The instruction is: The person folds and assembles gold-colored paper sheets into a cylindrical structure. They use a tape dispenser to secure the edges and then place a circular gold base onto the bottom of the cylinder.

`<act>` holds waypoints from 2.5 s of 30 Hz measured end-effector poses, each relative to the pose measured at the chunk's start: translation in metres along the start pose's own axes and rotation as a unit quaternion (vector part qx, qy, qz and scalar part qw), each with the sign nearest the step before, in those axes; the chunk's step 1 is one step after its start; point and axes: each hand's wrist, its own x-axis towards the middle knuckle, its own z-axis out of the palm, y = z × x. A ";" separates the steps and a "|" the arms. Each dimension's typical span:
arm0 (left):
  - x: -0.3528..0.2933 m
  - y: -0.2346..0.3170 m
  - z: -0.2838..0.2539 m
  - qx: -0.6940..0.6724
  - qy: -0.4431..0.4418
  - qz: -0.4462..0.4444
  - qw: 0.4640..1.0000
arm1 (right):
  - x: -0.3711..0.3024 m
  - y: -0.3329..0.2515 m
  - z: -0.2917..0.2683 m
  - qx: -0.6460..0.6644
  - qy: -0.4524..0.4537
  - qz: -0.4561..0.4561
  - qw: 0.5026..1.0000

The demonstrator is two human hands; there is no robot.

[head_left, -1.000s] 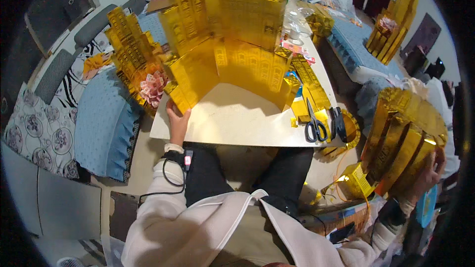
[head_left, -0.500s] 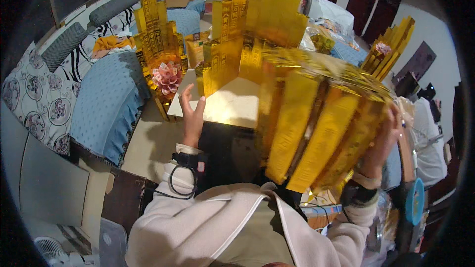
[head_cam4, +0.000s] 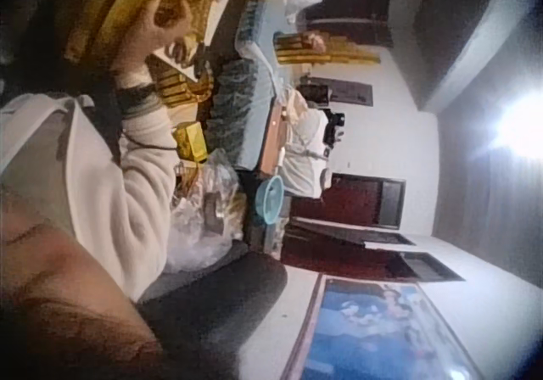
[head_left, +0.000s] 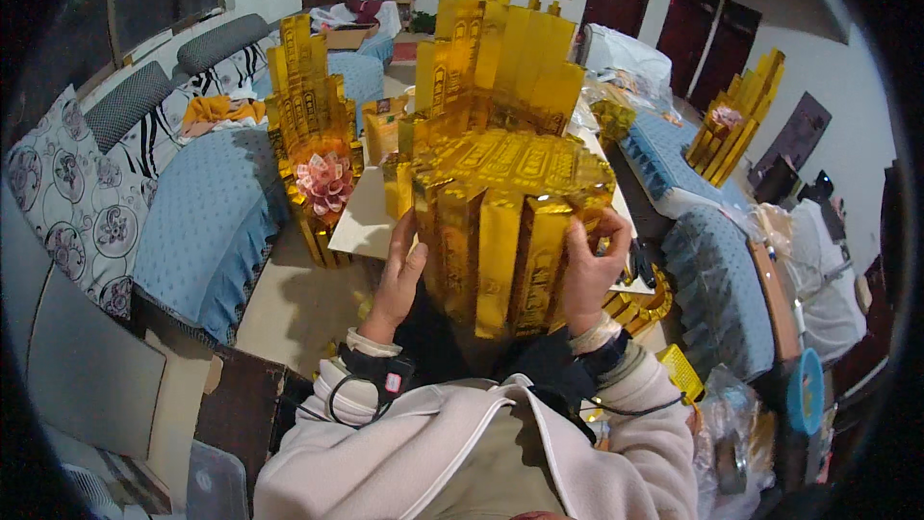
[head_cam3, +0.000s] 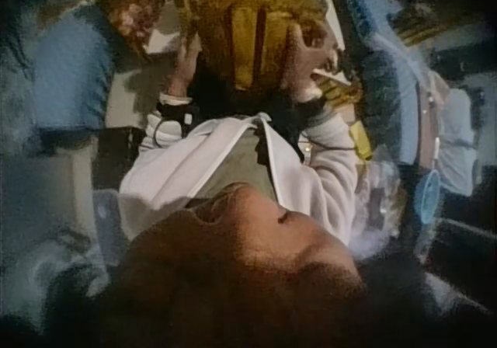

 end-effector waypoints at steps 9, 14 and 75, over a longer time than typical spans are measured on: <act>0.019 -0.044 -0.004 0.017 0.045 -0.027 0.998 | -0.058 0.037 -0.020 0.006 -0.144 0.021 0.989; 0.032 -0.054 -0.013 0.015 0.065 -0.038 0.997 | -0.060 0.047 -0.035 -0.066 -0.232 -0.066 0.968; 0.016 -0.069 -0.001 -0.066 0.113 -0.178 0.975 | -0.017 0.179 -0.062 0.055 -0.274 0.180 0.943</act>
